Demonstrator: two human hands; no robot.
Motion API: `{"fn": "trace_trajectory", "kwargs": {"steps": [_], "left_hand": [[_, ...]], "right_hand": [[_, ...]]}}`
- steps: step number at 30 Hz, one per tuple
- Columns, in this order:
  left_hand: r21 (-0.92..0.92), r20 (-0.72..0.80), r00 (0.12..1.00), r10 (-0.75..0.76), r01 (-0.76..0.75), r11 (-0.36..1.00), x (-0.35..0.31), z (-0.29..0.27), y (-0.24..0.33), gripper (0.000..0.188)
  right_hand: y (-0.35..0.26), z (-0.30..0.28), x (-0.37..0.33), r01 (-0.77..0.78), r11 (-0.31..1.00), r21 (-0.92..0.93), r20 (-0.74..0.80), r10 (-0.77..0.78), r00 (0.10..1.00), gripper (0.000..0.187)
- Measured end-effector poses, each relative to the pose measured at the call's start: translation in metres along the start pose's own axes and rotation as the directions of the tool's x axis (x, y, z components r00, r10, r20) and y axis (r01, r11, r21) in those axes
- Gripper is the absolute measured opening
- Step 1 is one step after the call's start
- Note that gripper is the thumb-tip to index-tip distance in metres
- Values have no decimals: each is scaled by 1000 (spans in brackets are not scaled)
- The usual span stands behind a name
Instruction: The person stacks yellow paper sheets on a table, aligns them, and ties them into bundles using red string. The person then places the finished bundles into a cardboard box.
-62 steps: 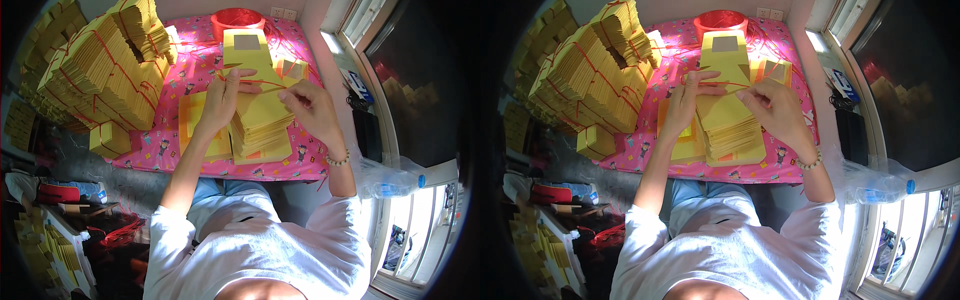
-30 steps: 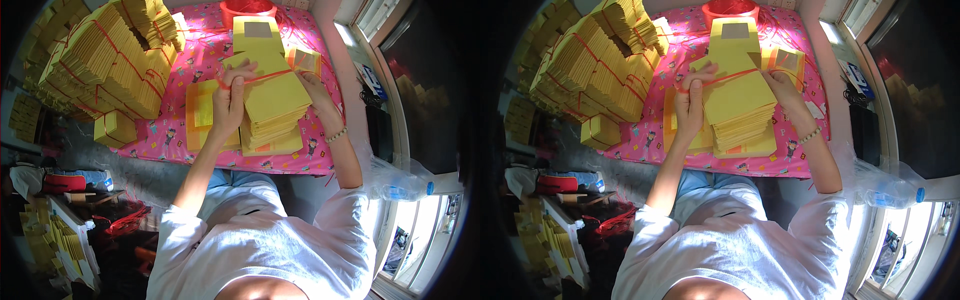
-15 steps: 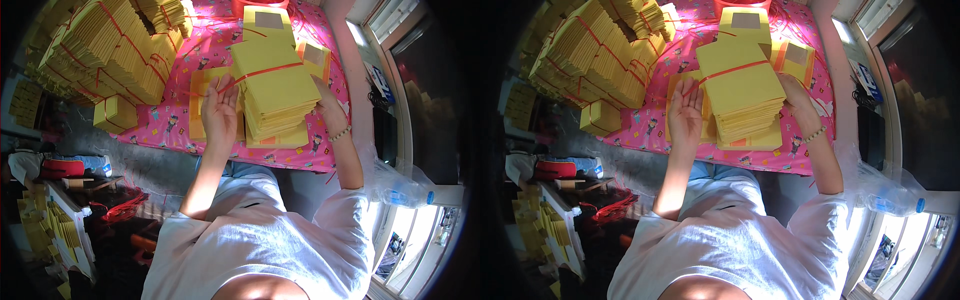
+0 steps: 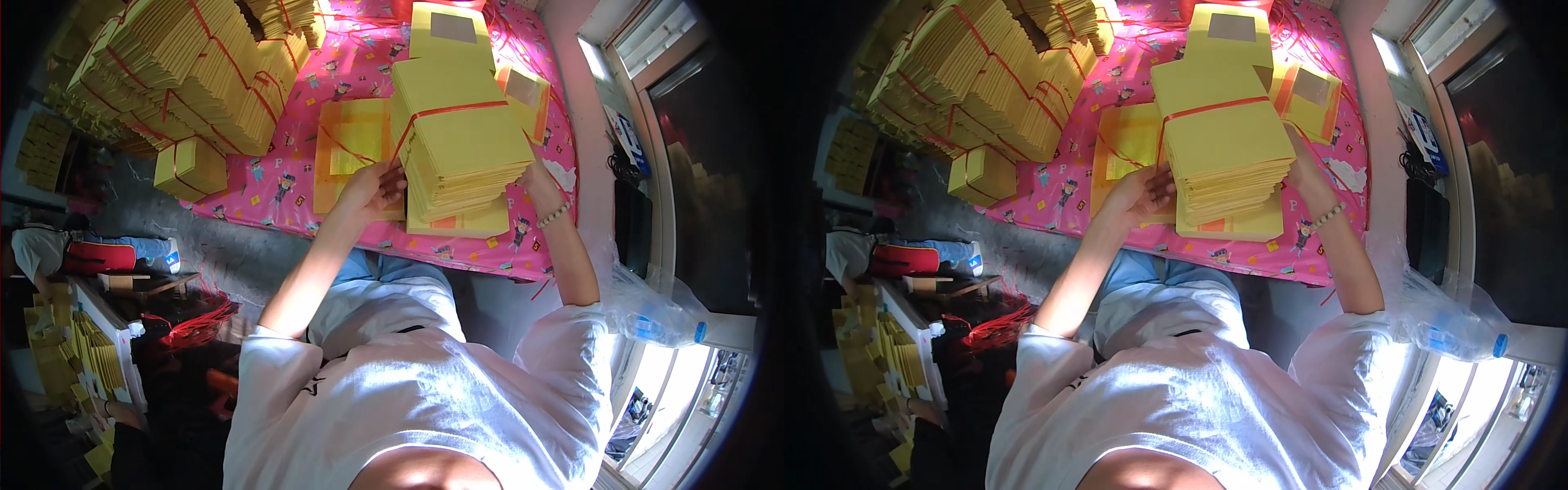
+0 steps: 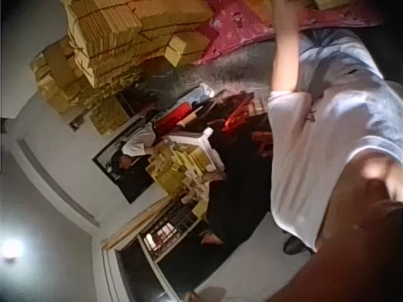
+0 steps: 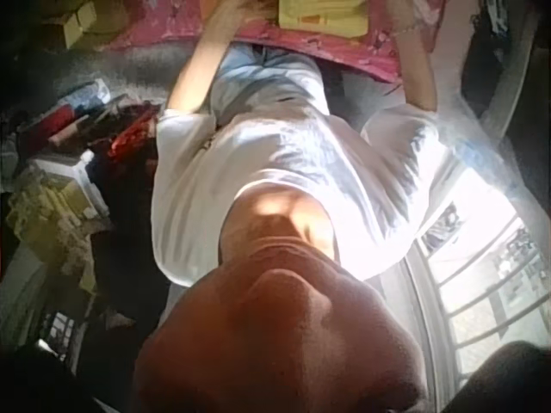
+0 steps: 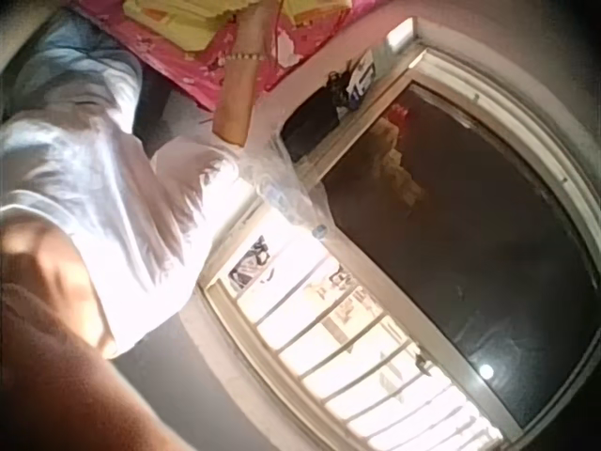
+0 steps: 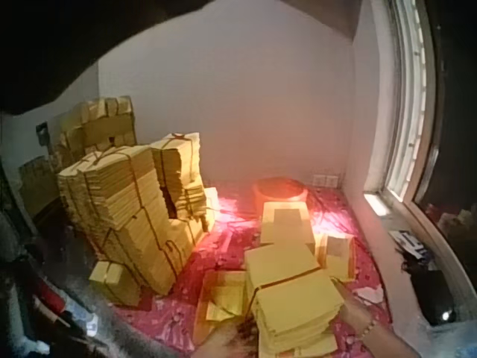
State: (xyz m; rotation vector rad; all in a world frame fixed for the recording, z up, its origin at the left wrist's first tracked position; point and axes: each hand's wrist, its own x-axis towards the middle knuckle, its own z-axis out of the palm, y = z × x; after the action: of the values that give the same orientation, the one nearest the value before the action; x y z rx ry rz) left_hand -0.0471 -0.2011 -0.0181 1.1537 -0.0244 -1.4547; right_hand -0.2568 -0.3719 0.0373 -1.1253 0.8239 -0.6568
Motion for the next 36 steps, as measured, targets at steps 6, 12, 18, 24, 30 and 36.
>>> {"fn": "trace_trajectory", "kwargs": {"steps": [6,12,18,24,30,36], "left_hand": [[278,10,978,209,-204,939,-1,13,-6,23],[323,56,881,470,-461,826,-14,33,-12,21],[-243,-36,999,-3,-6,970,-18,47,4,24],[-324,55,997,-45,61,944,-15,50,16,26],[-150,391,785,481,-461,874,-14,58,63,25],[64,608,392,690,-891,450,-30,83,102,27]], "right_hand": [[2,2,1,-5,1000,24,10,5,1000,21],[2,-1,3,1,1000,26,7,-2,1000,21],[3,-5,2,1,998,56,14,-2,1000,21],[3,-16,-6,-12,988,152,31,7,1000,22],[-36,-24,-1,104,970,219,95,-127,987,22],[-57,-23,41,242,952,187,264,-286,921,22]]}}
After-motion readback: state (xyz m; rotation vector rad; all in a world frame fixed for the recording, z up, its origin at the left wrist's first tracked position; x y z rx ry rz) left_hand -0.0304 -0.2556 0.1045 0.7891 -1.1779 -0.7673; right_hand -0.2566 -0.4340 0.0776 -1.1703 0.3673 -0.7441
